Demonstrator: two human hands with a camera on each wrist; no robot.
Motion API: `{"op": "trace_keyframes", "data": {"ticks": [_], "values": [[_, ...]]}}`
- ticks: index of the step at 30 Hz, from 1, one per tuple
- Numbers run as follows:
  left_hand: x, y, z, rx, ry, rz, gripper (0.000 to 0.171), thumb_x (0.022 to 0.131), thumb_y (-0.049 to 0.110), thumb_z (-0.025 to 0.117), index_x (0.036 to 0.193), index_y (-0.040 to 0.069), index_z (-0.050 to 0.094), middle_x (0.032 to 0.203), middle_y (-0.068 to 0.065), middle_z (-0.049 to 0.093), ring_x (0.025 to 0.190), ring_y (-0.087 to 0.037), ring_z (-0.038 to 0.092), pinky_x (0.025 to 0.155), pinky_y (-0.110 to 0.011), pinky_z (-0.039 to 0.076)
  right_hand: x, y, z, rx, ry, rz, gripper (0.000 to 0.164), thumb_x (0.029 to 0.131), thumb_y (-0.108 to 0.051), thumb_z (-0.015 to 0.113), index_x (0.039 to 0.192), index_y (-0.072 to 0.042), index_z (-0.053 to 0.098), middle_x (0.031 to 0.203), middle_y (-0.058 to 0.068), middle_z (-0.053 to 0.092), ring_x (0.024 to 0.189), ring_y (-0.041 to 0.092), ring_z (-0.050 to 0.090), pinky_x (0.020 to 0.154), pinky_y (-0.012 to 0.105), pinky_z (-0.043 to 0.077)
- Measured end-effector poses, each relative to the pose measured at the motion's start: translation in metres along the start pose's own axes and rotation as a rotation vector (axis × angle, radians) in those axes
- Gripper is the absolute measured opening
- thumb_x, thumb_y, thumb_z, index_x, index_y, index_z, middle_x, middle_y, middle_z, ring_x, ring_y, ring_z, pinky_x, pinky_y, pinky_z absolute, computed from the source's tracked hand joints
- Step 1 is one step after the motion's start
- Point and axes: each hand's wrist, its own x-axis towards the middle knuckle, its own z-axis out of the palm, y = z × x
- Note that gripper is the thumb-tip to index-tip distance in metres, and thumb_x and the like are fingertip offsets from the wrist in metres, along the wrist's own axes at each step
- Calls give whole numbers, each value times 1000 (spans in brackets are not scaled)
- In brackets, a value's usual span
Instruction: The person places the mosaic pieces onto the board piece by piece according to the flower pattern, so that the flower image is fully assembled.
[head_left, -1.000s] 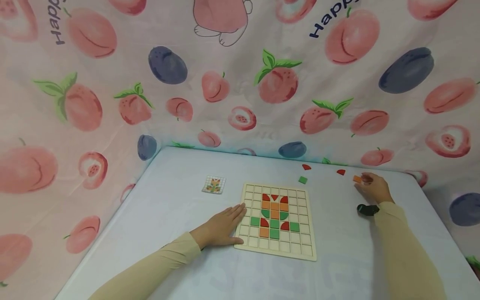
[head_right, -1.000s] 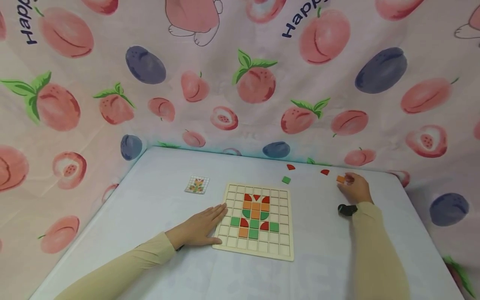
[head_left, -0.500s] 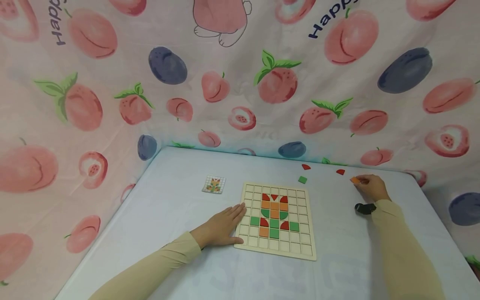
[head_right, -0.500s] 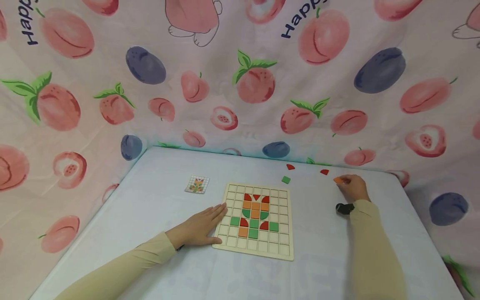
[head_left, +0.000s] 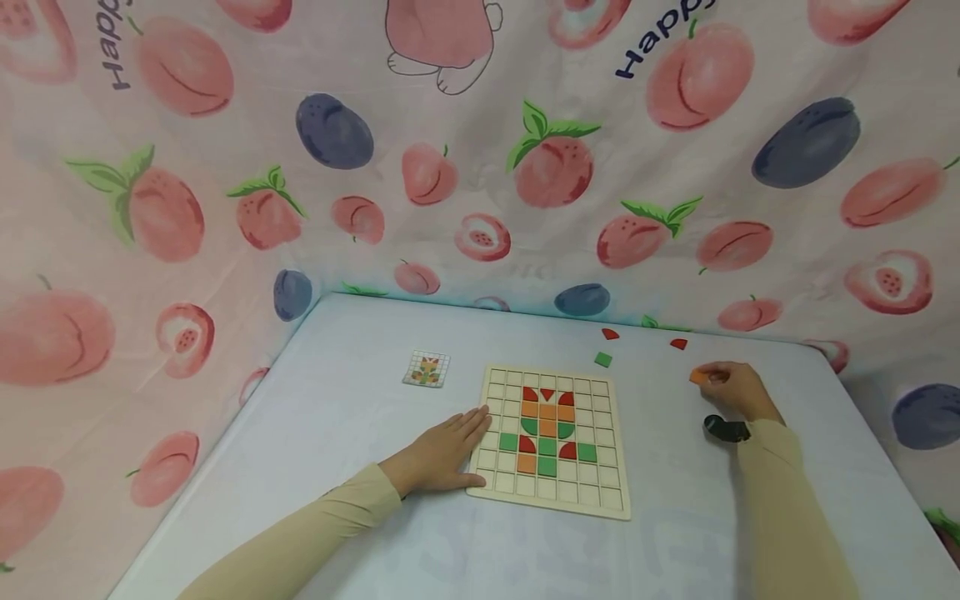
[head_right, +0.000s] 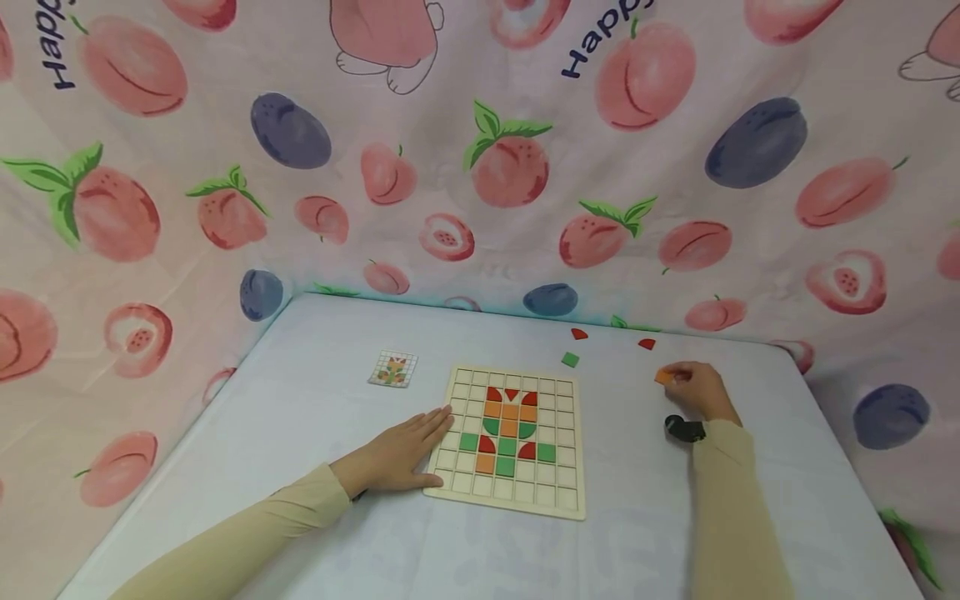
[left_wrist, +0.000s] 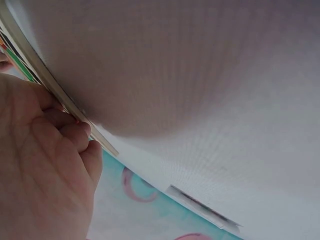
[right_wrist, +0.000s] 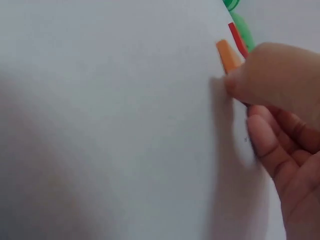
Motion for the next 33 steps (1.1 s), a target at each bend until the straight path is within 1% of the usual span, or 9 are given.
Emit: {"op": "trace_keyframes", "data": {"ticks": [6,8,13,15,18,24,29,33], "values": [[0,0,-1,-4,-3,-3,91,89,66,42,151,5,15,159,-10,10,147,-22,14,119,-34,21,-9,-8,3,-23,-49,-45,36,80,-13,67,113,2,63,99,17,62,87,24,54,71,25,45],[0,0,-1,1,3,-1,91,88,66,42,151,4,16,159,-11,11,147,-22,15,119,-34,22,-13,-12,4,-16,-60,-63,36,79,-13,69,111,3,65,99,16,63,85,21,54,69,23,46],[0,-1,1,-3,6,3,92,89,66,40,151,5,14,159,-11,10,147,-22,14,119,-34,21,-25,-19,11,-5,-57,-116,34,78,-13,71,108,3,66,97,15,65,81,15,56,65,19,47],[0,-1,1,-10,3,3,92,89,66,41,151,5,14,159,-10,9,147,-22,13,119,-34,21,-29,-23,15,-4,-45,-152,32,78,-12,71,106,2,67,97,15,66,79,12,57,65,17,49],[0,0,1,-10,0,2,92,89,66,41,151,5,14,159,-10,9,147,-22,13,119,-35,21,-35,-34,19,-4,-28,-224,30,76,-7,71,104,3,68,97,16,67,79,10,57,66,15,49],[0,0,0,-7,10,3,91,88,66,42,151,5,15,159,-11,11,147,-22,14,119,-35,22,-48,-63,25,1,-41,-297,30,74,-2,70,104,1,68,100,16,66,86,20,58,72,16,49],[1,-1,1,-4,11,11,91,89,66,41,151,4,15,159,-11,10,147,-22,14,119,-35,22,-57,-81,33,7,-67,-353,28,74,1,71,102,-1,69,98,9,66,85,14,56,77,19,50],[1,-1,2,-2,13,17,91,89,66,40,151,4,15,159,-11,11,147,-22,15,119,-35,22,-66,-95,42,14,-84,-385,28,73,0,72,101,-4,69,96,5,65,84,9,53,76,19,50]]}}
